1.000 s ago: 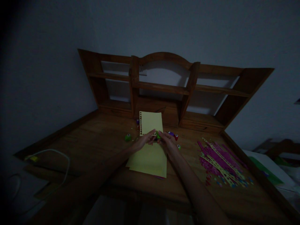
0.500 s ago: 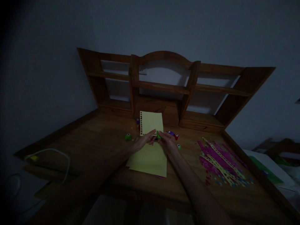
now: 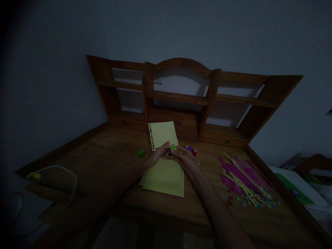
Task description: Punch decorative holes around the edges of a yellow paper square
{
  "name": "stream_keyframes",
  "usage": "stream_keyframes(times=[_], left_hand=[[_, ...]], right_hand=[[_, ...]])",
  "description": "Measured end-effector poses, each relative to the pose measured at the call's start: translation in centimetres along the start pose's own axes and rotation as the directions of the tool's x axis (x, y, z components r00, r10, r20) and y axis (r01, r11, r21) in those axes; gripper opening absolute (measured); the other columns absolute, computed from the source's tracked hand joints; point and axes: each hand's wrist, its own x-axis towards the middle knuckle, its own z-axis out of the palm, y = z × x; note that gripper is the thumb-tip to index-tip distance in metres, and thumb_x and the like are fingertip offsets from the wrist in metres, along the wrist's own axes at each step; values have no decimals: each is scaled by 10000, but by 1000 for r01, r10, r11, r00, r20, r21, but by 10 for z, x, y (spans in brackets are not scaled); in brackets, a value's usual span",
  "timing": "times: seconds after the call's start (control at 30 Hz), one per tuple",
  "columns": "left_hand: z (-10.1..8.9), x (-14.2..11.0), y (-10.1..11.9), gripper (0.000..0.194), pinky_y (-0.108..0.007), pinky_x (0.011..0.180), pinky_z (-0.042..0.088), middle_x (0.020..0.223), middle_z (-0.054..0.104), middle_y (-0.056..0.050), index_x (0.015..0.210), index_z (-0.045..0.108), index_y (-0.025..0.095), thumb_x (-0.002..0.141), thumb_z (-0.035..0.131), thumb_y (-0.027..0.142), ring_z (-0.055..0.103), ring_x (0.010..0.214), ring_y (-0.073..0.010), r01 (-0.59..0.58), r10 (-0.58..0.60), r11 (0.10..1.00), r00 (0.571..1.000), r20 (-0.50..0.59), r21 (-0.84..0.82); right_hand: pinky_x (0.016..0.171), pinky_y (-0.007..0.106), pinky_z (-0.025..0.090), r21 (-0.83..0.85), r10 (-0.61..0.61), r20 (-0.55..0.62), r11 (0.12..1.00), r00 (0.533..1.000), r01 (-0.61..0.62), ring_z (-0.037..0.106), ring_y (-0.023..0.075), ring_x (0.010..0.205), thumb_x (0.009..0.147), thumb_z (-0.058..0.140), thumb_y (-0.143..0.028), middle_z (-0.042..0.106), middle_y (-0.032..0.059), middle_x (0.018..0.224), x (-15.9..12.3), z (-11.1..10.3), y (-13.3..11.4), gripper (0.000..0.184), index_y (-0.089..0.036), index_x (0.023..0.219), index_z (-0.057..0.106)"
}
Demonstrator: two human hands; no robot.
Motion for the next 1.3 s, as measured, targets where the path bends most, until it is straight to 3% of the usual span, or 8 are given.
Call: stream_keyframes(times=[0.43, 0.67, 0.8, 0.97, 1.13, 1.3], left_hand=[[-2, 1, -4, 620, -274, 580, 361, 483, 420, 13, 483, 431, 189, 842, 336, 685, 404, 489, -112, 13, -13, 1000, 999, 50, 7], [-2, -2, 0, 611, -279, 589, 366, 486, 431, 8, 479, 427, 193, 823, 370, 695, 417, 505, -123, 6, -5, 999, 1000, -14, 46], [-4, 0, -1, 610, -275, 564, 351, 494, 431, 13, 495, 424, 192, 816, 380, 709, 402, 493, -116, 12, -9, 999, 997, -75, 37], [-4, -1, 6, 605, -269, 538, 332, 485, 387, 29, 504, 400, 193, 785, 436, 728, 375, 478, -103, 28, -29, 1000, 984, -176, -8], [-1, -9, 18, 550, -289, 546, 361, 498, 447, 11, 514, 438, 205, 750, 540, 692, 434, 520, -134, -16, 25, 999, 942, -335, 30], [-2, -8, 19, 413, -301, 559, 408, 519, 497, 5, 672, 570, 201, 715, 644, 605, 517, 588, -174, -108, 106, 994, 908, -406, 19]], right_hand=[[638, 248, 483, -6, 0, -10, 1000, 1000, 0, 627, 137, 670, 669, 810, -306, 716, 31, 833, -2, 1, 0, 232, -197, 857, 728], [633, 251, 478, -8, 9, 12, 1000, 1000, -9, 619, 138, 662, 687, 796, -300, 707, 23, 813, -5, 5, -4, 220, -199, 867, 721], [609, 260, 464, -71, -35, -20, 997, 999, 34, 627, 144, 659, 670, 811, -324, 716, 25, 845, -2, 1, 0, 321, -212, 950, 700], [512, 260, 411, -205, -81, -80, 977, 994, 63, 570, 132, 524, 681, 795, -397, 684, 15, 675, 8, -7, 17, 291, -192, 853, 679], [526, 269, 406, -455, -131, -80, 887, 988, 80, 565, 139, 548, 677, 769, -462, 706, 38, 747, 9, -9, 23, 326, -186, 847, 728], [580, 302, 420, -695, -310, -5, 685, 951, 220, 574, 174, 618, 689, 761, -427, 726, 40, 874, 3, -6, 20, 261, -248, 878, 756]])
